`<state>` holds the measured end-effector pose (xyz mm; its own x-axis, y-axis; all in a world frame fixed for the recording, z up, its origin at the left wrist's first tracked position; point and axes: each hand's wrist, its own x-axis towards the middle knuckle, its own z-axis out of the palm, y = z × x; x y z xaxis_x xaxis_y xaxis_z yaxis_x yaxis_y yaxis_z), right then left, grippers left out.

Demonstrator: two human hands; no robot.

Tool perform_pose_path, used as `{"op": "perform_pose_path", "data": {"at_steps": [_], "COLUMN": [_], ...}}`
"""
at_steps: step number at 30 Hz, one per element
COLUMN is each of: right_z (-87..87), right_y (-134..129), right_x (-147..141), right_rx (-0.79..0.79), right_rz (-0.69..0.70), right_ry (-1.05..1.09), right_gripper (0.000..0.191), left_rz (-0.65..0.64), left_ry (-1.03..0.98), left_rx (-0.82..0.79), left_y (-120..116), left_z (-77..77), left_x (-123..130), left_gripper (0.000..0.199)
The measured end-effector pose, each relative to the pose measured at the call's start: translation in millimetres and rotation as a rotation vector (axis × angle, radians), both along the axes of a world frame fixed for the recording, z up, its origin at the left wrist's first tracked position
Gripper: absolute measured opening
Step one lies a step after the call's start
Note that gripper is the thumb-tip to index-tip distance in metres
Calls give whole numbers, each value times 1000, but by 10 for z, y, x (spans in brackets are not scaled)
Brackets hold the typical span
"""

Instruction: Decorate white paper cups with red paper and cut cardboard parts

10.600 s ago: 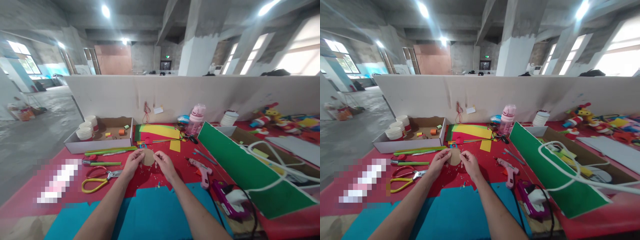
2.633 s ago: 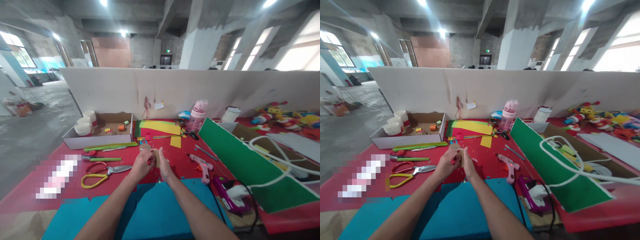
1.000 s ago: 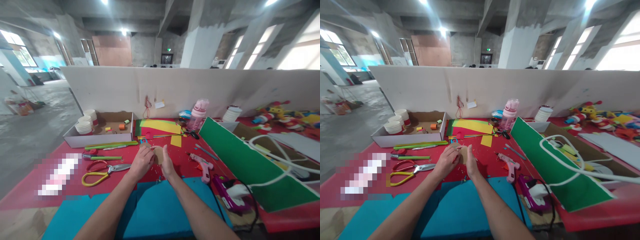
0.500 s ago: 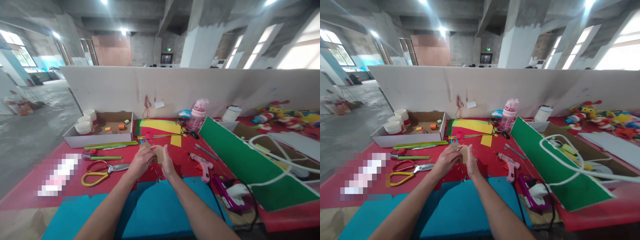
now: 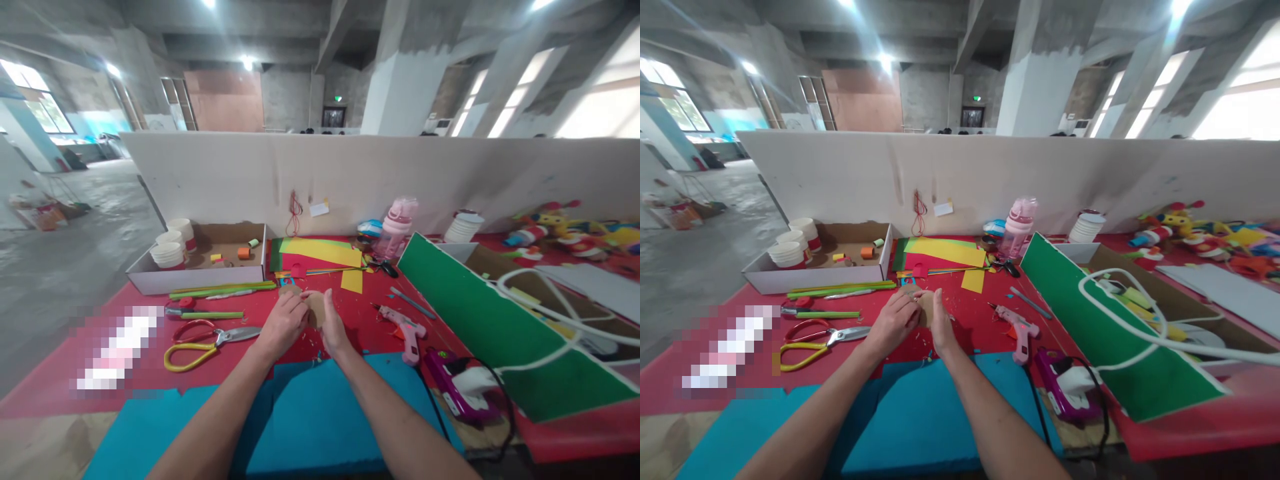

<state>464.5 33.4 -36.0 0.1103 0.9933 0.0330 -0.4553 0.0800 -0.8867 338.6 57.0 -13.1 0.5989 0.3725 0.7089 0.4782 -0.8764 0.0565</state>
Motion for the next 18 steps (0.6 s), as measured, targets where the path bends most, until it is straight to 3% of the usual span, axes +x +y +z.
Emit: {"op": "perform_pose_path", "data": {"at_steps": [10,18], "right_z": [33,225], "right_y": [-45,-125], "right_x": [5,66], "right_rx": [-13,49], "right_rz": [28,108], "right_ry": [19,77], "right_gripper": [61,64], "left_rz": [55,82], "left_ry": [-122,-209], "left_rx": [0,-180], "left_y": [70,60], "left_z": [-6,9], "left_x": [-67,-226], "left_gripper": [15,21]}}
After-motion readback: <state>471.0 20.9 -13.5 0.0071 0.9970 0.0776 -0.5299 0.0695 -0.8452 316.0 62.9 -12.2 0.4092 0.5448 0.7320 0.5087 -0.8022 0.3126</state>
